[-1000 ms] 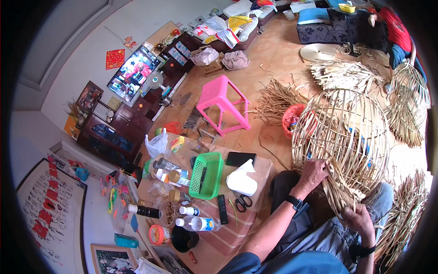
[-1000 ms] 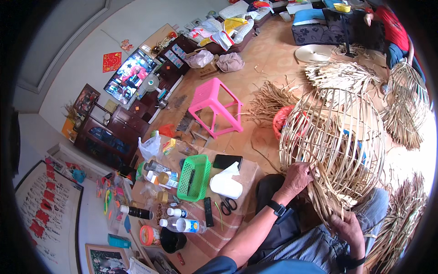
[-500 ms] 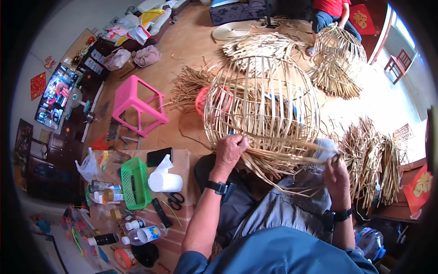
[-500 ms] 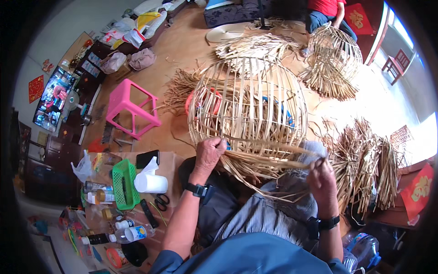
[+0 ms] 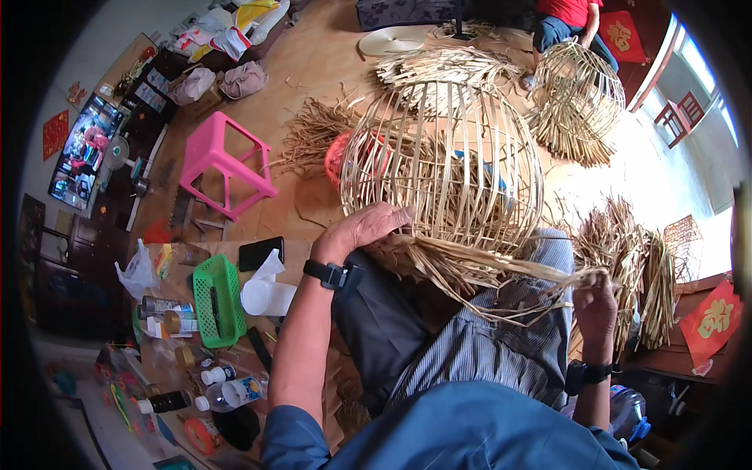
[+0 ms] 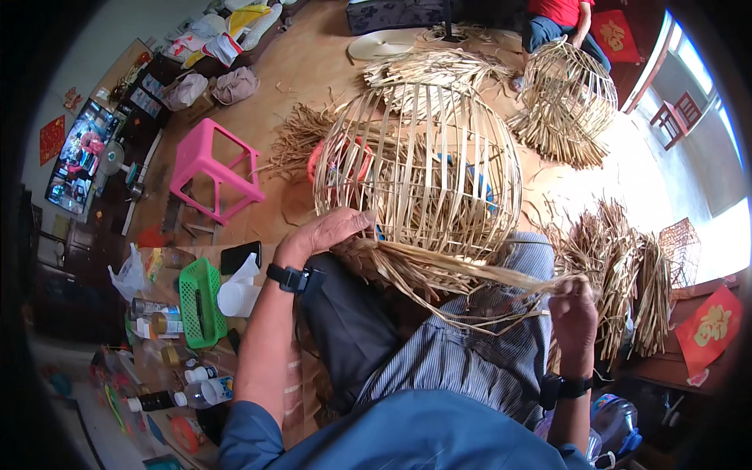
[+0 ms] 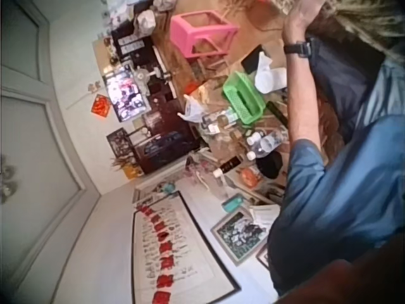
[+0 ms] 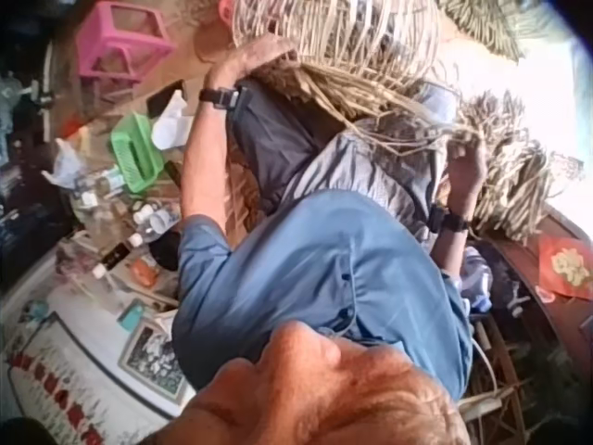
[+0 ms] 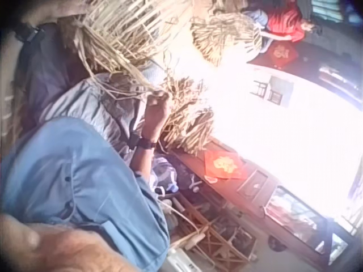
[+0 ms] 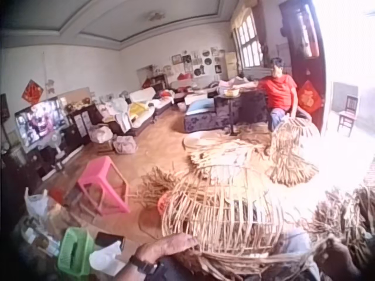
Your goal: Weaving and assembling a large spherical bamboo structure using thin strips.
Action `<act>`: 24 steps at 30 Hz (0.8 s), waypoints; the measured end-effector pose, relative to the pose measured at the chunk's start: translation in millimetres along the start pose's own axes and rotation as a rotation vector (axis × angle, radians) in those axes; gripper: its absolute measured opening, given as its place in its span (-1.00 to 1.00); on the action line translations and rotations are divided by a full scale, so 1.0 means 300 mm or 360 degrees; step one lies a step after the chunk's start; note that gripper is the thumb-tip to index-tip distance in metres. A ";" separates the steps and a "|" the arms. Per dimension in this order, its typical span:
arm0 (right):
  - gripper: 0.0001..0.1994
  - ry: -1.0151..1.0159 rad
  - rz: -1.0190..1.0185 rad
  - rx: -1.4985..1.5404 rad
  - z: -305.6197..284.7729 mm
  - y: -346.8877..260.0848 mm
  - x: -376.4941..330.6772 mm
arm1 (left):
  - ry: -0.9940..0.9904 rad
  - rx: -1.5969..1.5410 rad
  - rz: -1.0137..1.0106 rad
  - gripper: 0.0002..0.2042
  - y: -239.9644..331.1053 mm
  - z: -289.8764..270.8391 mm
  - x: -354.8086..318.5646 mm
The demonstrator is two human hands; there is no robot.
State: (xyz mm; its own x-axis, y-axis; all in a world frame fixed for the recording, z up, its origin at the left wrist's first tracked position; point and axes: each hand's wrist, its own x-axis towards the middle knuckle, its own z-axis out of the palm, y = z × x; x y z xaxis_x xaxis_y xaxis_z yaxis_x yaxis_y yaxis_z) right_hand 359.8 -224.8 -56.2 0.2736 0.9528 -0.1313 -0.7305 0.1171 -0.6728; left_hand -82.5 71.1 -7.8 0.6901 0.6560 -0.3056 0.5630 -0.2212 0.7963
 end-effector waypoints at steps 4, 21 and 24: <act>-0.65 0.0507 0.0336 -0.0983 0.016 -0.081 -0.039 | -0.0196 0.0093 0.0120 -0.65 0.007 -0.012 -0.009; -0.55 -0.0724 -0.0850 -0.3034 0.742 0.504 0.150 | -0.0126 -0.0494 0.0106 -0.60 0.028 0.011 -0.033; -0.63 -0.0730 -0.0787 -0.3230 0.735 0.567 0.191 | 0.0141 -0.0768 0.0202 -0.69 0.028 0.081 -0.042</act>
State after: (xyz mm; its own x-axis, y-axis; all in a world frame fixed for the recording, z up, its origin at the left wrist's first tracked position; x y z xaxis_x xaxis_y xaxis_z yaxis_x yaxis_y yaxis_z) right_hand 113.3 -88.6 -17.5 -0.1788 0.9661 0.1864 0.9331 0.2266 -0.2792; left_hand -75.6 43.4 -9.8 0.6864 0.7090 -0.1619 0.1882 0.0419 0.9812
